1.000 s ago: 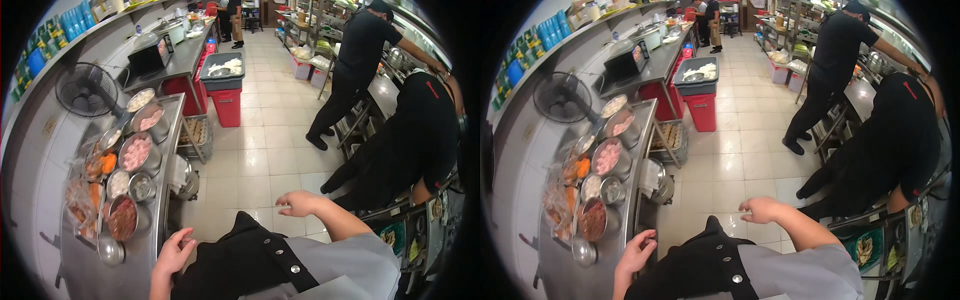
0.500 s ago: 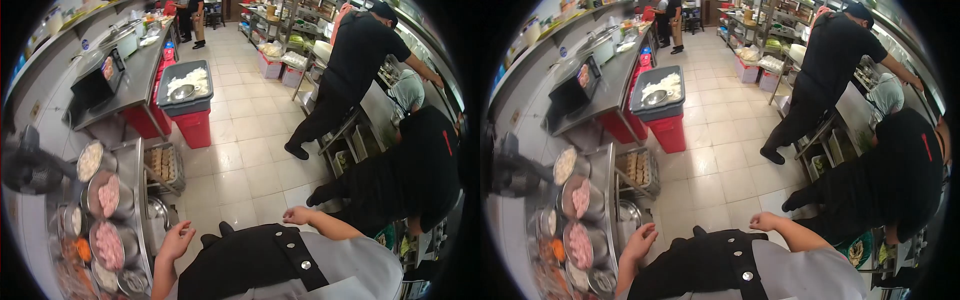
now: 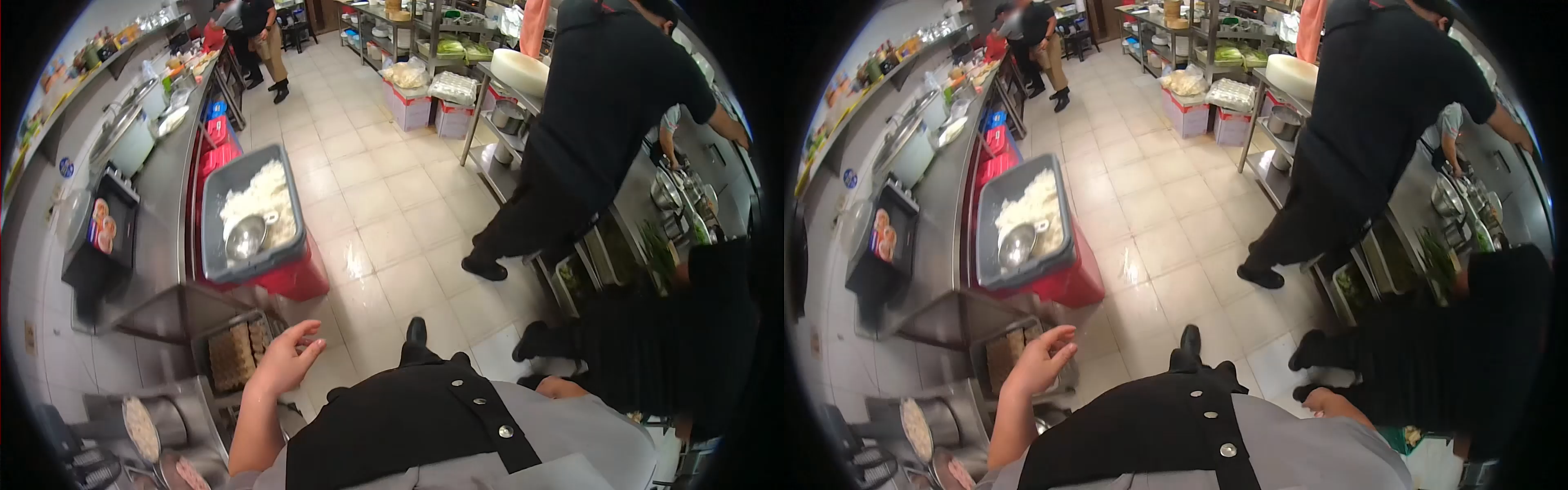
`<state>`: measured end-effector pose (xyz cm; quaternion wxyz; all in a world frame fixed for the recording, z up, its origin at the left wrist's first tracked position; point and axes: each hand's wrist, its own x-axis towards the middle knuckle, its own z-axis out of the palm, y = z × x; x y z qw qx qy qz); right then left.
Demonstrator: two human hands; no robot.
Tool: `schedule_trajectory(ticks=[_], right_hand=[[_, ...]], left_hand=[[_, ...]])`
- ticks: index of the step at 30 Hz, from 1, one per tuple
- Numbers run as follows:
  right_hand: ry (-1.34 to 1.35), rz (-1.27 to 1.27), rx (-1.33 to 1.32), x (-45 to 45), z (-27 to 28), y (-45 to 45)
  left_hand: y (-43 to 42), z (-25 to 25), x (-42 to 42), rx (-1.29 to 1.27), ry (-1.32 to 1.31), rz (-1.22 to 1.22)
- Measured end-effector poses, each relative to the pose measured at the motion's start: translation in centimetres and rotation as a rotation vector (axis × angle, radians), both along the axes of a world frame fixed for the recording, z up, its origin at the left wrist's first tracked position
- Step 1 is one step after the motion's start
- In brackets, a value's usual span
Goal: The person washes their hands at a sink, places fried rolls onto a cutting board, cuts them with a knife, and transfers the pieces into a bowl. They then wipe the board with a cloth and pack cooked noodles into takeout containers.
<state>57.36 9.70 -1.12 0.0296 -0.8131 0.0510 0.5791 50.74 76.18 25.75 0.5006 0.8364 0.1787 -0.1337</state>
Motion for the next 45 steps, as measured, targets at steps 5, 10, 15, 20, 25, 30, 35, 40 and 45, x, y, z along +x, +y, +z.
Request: schedule_trajectory(ticks=[5, 10, 15, 20, 25, 30, 35, 40, 45], right_hand=[[-0.121, 0.545, 0.13, 17.9, -6.8, 8.2], [-0.525, 0.348, 0.425, 38.5, 2.1, 23.8], [-0.617, 0.16, 0.59, 55.3, 7.6, 34.3], [-0.5, 0.149, 0.388, 67.7, 7.7, 37.8], [-0.291, 0.431, 0.198, 70.1, 3.3, 32.6], [-0.146, 0.25, 0.188, 76.1, 4.1, 36.7], [-0.124, 0.193, 0.203, 85.3, 3.0, 39.9], [-0.078, 0.511, 0.182, 99.3, 2.7, 40.5], [-0.049, 0.816, 0.34, 114.8, 1.6, 47.7]], left_hand=[[2.1, -0.1, 11.6, 0.132, 0.017, -0.047], [4.6, 2.1, 21.7, 0.124, -0.101, 0.074], [8.3, 2.5, 31.3, 0.118, 0.078, 0.152], [17.6, -2.7, 45.5, 0.177, 0.002, 0.076], [25.3, -3.5, 60.3, 0.198, 0.071, 0.007], [30.5, -1.2, 75.7, 0.212, 0.005, -0.127], [35.5, -3.0, 90.0, 0.28, 0.051, -0.186], [43.1, -11.5, 96.7, 0.373, 0.257, -0.121], [46.6, -14.9, 97.2, 0.429, 0.494, -0.33]])
